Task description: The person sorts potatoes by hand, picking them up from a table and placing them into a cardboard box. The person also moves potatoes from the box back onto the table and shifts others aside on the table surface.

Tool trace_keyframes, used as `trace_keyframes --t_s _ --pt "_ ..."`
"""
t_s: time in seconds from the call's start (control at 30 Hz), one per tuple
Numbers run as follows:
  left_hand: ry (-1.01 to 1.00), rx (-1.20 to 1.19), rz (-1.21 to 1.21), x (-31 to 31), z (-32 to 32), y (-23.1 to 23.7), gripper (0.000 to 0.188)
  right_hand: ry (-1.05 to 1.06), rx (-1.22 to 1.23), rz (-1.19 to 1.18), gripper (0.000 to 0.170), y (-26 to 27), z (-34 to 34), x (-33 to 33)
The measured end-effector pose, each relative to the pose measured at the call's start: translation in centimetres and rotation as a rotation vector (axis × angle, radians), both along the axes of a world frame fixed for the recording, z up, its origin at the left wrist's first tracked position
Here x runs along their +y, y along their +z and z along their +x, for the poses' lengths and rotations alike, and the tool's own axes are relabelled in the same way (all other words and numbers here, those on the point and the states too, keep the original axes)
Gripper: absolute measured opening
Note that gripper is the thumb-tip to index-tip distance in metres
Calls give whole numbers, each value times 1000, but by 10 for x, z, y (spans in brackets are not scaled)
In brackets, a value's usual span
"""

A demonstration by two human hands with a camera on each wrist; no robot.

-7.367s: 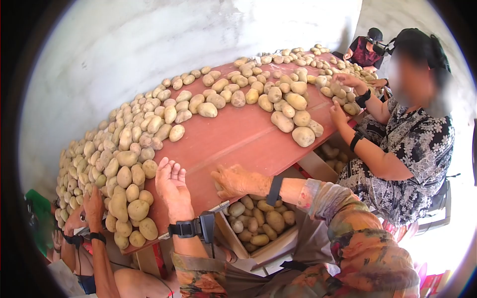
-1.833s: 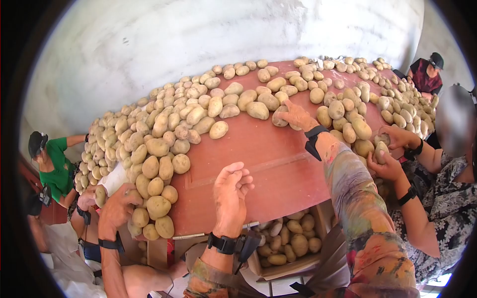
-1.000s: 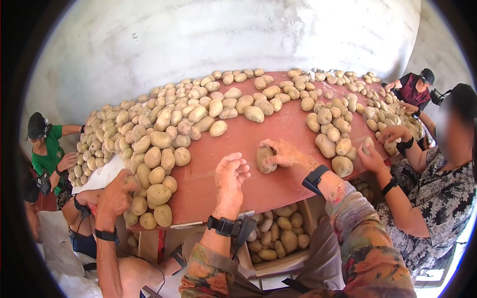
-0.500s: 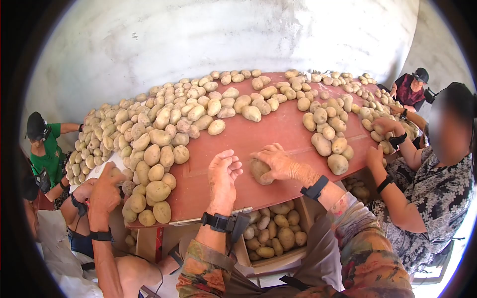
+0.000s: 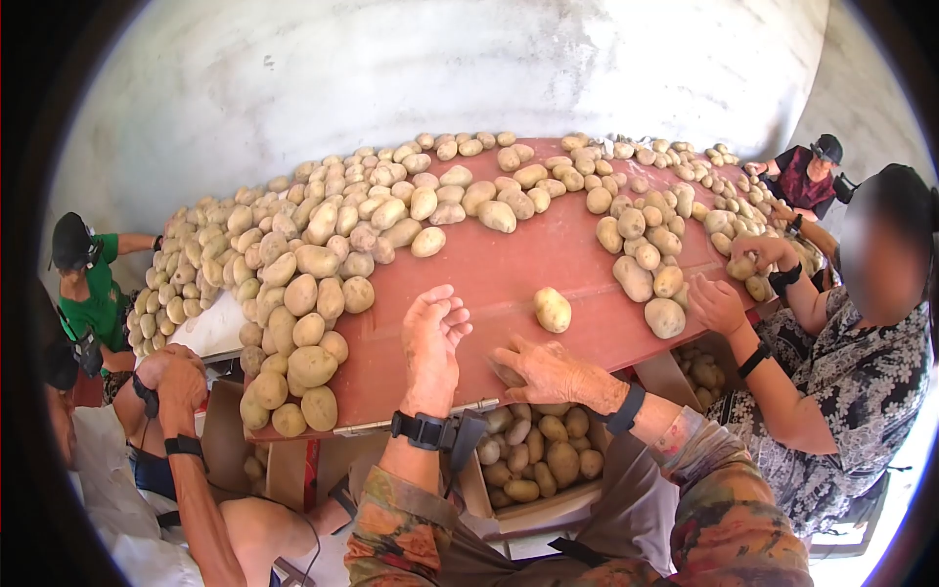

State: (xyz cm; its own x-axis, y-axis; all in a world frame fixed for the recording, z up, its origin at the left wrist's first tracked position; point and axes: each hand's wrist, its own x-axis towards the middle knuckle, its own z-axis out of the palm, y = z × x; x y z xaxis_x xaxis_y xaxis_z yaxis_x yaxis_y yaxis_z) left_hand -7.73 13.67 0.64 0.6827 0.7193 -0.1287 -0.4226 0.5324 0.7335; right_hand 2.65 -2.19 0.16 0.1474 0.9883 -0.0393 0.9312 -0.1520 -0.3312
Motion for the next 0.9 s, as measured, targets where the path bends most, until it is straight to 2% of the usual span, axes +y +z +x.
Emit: trace_keyframes --t_s 0.17,0.27,0.33,0.53,0.7,0.77,0.9 --pt "-6 12 2 -2 -1 2 18 -27 -24 -3 50 0 -14 -18" --pt "-4 13 7 -2 -2 3 18 56 -60 4 49 -8 -26 -36" --pt "-2 14 4 -1 -3 3 18 219 6 39 48 -17 -41 -51" --pt "-7 16 -4 -3 -2 5 18 369 14 21 47 -36 -61 -79" --pt "-2 27 10 -4 2 2 18 488 44 -26 47 -50 -51 -85" --pt "-4 23 9 -5 1 2 18 464 -186 58 34 -62 -41 -84" --pt "-9 22 4 -4 1 1 18 349 -330 249 23 -77 -32 -89"
